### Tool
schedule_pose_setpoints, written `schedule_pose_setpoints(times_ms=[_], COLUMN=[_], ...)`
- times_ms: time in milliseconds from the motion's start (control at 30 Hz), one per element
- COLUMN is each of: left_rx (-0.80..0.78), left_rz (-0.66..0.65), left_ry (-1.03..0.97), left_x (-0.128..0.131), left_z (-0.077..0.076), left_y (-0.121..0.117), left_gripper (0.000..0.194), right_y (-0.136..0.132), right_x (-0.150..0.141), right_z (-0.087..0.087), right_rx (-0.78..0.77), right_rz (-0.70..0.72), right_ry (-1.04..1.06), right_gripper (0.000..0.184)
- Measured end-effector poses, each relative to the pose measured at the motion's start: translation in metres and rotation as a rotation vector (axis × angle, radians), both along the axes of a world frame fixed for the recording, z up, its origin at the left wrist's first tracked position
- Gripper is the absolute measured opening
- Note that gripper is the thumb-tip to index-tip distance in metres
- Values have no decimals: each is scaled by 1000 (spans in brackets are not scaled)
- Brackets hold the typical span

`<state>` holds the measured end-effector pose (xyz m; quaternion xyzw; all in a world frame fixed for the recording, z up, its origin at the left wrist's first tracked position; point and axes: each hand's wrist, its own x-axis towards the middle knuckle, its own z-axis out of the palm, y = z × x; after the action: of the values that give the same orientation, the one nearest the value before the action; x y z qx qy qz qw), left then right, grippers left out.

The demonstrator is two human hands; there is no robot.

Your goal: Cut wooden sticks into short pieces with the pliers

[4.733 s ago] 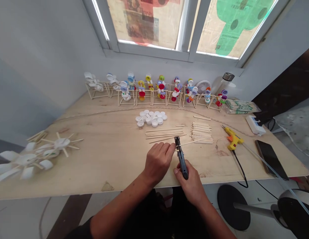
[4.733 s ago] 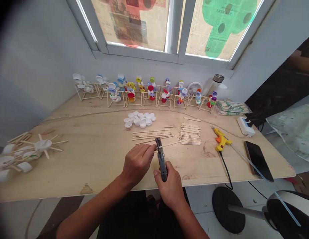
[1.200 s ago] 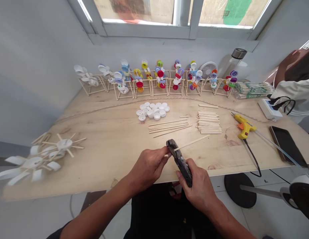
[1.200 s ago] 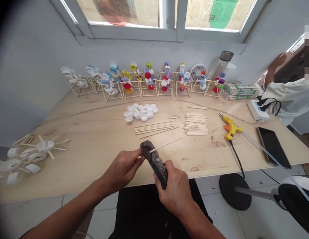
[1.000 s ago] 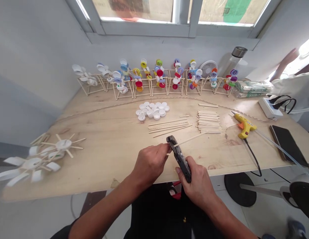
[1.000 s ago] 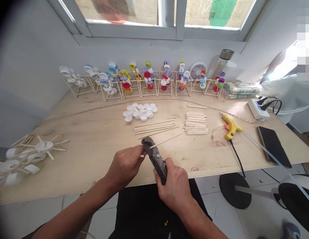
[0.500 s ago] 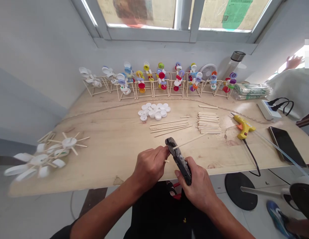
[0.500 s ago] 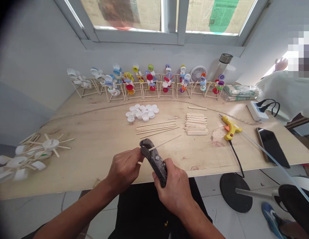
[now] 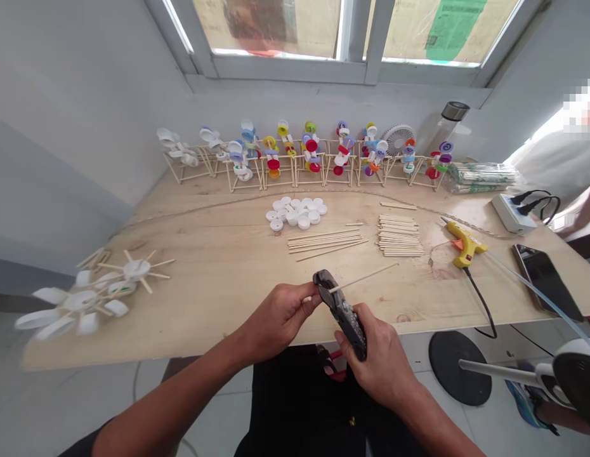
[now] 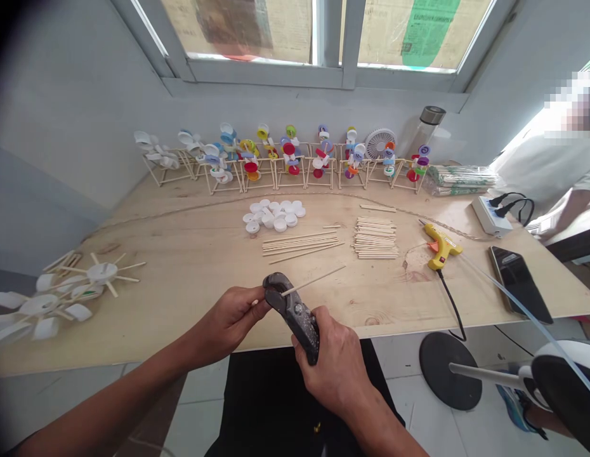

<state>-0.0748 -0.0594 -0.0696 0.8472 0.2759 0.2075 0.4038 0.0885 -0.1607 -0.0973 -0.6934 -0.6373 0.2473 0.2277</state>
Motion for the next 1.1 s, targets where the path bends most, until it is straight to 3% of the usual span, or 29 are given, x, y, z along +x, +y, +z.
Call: schedule_pose_setpoints(times_ms=[133,267,367,500,600,700,967,1100], left_rx=[-6,115,314,699,809,669,88,-18], left_rz=[-12,34,140,324,334,263,48,-11], left_ry=[15,44,106,190,187,106,31,37], left_x=[0,4,8,12,13,11,2,-1], left_z=[1,-7,-17,-30,-35,-33,-9,-4], left_y=[3,4,0,-6,-8,-7,-2,1], left_gripper=[23,22,20,20,21,21,23,24], right_y=[1,3,6,9,9,7,0,-1], right_x=[-1,-3,-4,-3,-2,-1,-1,-2], right_z=[-3,-7,-9,-10,-10,-10,-5,-4], right_rx=[1,-1,-24,-35,-33,-27,-40,-44], right_rz=[-5,-22,-42,-51,-49,-49,-20,-10], right_ry=[-15,-28,-37,-29,-24,-14,36,16], right_gripper=[8,10,12,14,14,12,11,12])
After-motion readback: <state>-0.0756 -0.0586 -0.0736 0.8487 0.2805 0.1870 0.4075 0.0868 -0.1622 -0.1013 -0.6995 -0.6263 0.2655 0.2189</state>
